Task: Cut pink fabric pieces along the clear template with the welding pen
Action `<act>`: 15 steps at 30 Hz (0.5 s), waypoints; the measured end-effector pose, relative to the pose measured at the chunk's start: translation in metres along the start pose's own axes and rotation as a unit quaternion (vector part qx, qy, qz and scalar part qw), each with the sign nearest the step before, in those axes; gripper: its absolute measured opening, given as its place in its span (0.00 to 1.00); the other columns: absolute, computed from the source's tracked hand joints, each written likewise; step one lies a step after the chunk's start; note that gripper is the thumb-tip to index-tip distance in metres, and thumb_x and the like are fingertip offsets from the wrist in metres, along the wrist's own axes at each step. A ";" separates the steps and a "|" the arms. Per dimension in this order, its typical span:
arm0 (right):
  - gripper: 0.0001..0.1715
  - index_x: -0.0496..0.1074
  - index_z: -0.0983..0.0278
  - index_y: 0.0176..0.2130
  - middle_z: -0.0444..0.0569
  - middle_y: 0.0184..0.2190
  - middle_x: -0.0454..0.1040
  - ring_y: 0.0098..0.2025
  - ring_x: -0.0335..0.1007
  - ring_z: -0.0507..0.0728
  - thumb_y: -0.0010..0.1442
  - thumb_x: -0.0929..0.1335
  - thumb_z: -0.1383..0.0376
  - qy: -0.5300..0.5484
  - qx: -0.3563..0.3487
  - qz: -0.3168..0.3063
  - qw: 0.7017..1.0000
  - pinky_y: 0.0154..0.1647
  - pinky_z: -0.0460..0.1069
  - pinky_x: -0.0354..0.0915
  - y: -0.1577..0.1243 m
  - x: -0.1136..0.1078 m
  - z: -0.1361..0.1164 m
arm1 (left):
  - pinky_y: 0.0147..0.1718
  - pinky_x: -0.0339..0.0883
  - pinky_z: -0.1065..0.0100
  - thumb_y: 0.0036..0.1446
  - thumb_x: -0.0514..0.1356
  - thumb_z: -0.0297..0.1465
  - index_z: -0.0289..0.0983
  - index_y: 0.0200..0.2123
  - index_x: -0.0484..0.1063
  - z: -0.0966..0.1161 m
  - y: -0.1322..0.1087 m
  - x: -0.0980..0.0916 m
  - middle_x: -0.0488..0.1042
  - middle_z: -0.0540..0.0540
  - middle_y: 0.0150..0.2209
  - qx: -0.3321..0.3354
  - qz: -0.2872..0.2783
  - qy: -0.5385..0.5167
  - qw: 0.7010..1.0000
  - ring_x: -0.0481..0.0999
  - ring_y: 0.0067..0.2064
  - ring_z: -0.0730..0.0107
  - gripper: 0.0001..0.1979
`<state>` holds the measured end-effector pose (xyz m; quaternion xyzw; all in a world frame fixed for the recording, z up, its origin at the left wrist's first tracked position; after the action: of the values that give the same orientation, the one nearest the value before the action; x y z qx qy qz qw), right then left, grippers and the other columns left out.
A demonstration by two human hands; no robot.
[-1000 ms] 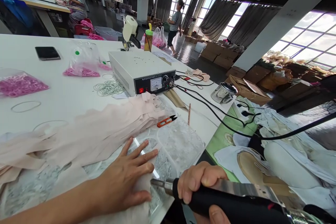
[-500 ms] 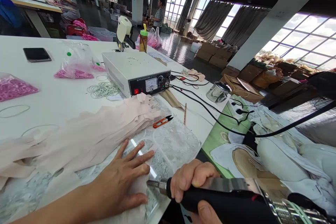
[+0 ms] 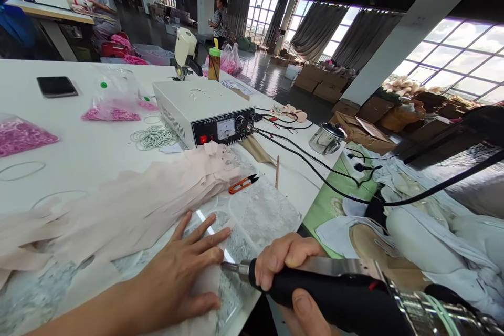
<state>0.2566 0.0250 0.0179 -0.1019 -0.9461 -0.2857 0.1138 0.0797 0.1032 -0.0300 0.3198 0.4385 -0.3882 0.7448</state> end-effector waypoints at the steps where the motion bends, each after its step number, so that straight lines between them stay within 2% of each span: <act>1: 0.10 0.65 0.54 0.44 0.43 0.33 0.69 0.26 0.69 0.52 0.64 0.66 0.54 0.004 -0.001 0.000 1.000 0.27 0.50 0.69 0.000 0.000 0.001 | 0.69 0.20 0.42 0.50 0.72 0.40 0.47 0.43 0.72 -0.001 0.000 0.000 0.67 0.49 0.66 -0.001 0.001 0.002 1.000 0.54 0.72 0.47 0.19; 6: 0.09 0.66 0.55 0.42 0.45 0.33 0.70 0.25 0.68 0.52 0.63 0.68 0.56 0.033 0.000 0.013 0.999 0.25 0.49 0.68 0.001 0.004 0.005 | 0.69 0.20 0.41 0.55 0.69 0.45 0.48 0.46 0.72 -0.006 0.001 0.001 0.67 0.48 0.66 0.041 -0.027 0.012 0.999 0.55 0.71 0.46 0.18; 11: 0.11 0.65 0.55 0.41 0.44 0.32 0.71 0.23 0.66 0.51 0.62 0.69 0.55 0.013 -0.011 0.027 0.999 0.23 0.48 0.64 0.006 0.006 0.003 | 0.69 0.18 0.51 0.54 0.69 0.47 0.48 0.44 0.71 -0.005 0.001 -0.001 0.71 0.48 0.64 0.026 0.020 0.059 0.998 0.56 0.71 0.51 0.18; 15: 0.10 0.66 0.54 0.43 0.44 0.31 0.71 0.23 0.65 0.51 0.63 0.68 0.55 0.011 -0.031 0.041 0.999 0.24 0.49 0.65 0.013 -0.001 0.003 | 0.69 0.18 0.53 0.54 0.69 0.43 0.47 0.43 0.70 -0.002 0.001 -0.001 0.69 0.48 0.65 0.039 0.012 0.075 0.996 0.54 0.72 0.52 0.17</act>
<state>0.2604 0.0370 0.0216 -0.1411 -0.9304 -0.3110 0.1331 0.0790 0.1057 -0.0299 0.3822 0.4737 -0.3710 0.7014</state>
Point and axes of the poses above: each hand's wrist, its own y-axis towards the middle knuckle, its own x-axis out of the palm, z = x × y, the point moved 4 cm from there along y, towards the middle knuckle
